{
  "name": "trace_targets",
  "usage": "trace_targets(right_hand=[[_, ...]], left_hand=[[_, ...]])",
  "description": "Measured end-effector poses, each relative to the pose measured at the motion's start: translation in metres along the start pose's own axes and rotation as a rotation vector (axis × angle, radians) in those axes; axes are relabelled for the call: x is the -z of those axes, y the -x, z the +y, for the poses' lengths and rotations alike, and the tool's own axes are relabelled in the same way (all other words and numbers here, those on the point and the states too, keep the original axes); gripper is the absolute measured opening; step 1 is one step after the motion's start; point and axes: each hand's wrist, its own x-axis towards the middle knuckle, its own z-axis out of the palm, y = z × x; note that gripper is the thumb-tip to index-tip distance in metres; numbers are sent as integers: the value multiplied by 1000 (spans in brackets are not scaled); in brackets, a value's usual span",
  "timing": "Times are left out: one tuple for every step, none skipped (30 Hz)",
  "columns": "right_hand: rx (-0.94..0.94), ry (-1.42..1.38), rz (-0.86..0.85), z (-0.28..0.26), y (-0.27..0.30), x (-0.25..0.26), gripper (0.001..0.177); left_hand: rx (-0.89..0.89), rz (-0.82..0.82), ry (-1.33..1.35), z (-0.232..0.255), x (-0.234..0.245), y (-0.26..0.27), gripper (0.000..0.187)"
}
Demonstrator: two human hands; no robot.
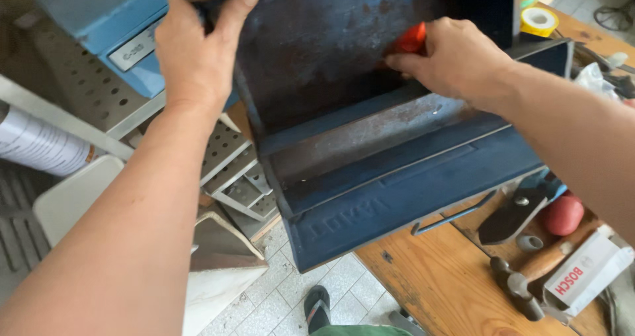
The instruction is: The person cleans the interior compartments of a blue metal toolbox using a brush, moving between the main tray and the hinged side compartments.
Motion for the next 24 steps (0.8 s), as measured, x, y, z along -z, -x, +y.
trace_targets(right_hand=[[-5, -3, 3, 4, 0, 2, 48], [-35, -180, 58, 12, -1, 4, 45], [-58, -356, 108, 21, -4, 4, 44], [-54, -356, 107, 35, -5, 7, 44], [101, -138, 333, 52, -5, 11, 54], [259, 84, 553, 63, -7, 10, 66], [256, 83, 551, 70, -10, 7, 66], [194, 86, 456, 76, -12, 7, 52], [137, 89, 366, 77, -14, 7, 40], [139, 87, 368, 75, -15, 7, 40], [34, 165, 260, 69, -17, 5, 42], [-72, 243, 154, 61, -19, 5, 43], [-63, 244, 151, 52, -21, 6, 43], [-127, 264, 117, 40, -24, 10, 52], [-204, 281, 88, 32, -23, 14, 65], [-206, 281, 90, 22, -19, 15, 65], [-135, 271, 27, 11, -13, 13, 57], [-64, 261, -35, 1, -5, 12, 50], [-66, 260, -28, -7, 5, 10, 50], [-31, -10, -5, -14, 13, 8, 44], [-2, -283, 14, -17, 20, 5, 38], [-9, -285, 18, -17, 24, 5, 38], [7, -340, 104, -13, 27, 6, 35], [22, -395, 191, -9, 28, 6, 33]], left_hand=[[-5, -3, 2, 2, 0, -1, 80], [-10, 4, 43, 3, 1, -1, 84], [-8, 15, 80, 3, 4, 1, 88], [-7, 18, 78, 1, 4, 0, 88], [-29, 15, 38, -1, 3, 0, 83], [-51, 12, -1, -3, 2, 1, 78], [-51, 8, -1, -5, 1, 1, 78], [-45, 4, -17, -7, 0, 1, 79], [-41, 7, -35, -8, 1, -1, 80], [-43, 9, -38, -8, 1, -3, 80], [-5, 0, -40, -8, 1, -2, 81], [33, -8, -41, -9, 2, -2, 83], [39, -3, -47, -9, 2, 0, 83], [-23, 9, -15, -9, 1, 3, 77], [-95, 16, 24, -9, -2, 2, 71], [-97, 16, 27, -9, -2, 2, 71], [-74, 17, -16, -9, -1, 1, 78], [-50, 20, -59, -9, 0, 0, 85], [-56, 24, -57, -9, 1, 0, 85], [-65, 14, -30, -8, 2, -1, 84], [-72, -4, -2, -6, 1, 0, 84], [-77, -9, 3, -4, 0, -1, 84], [-40, -17, 26, -1, 2, -1, 87], [-3, -26, 49, 2, 3, -3, 90]])
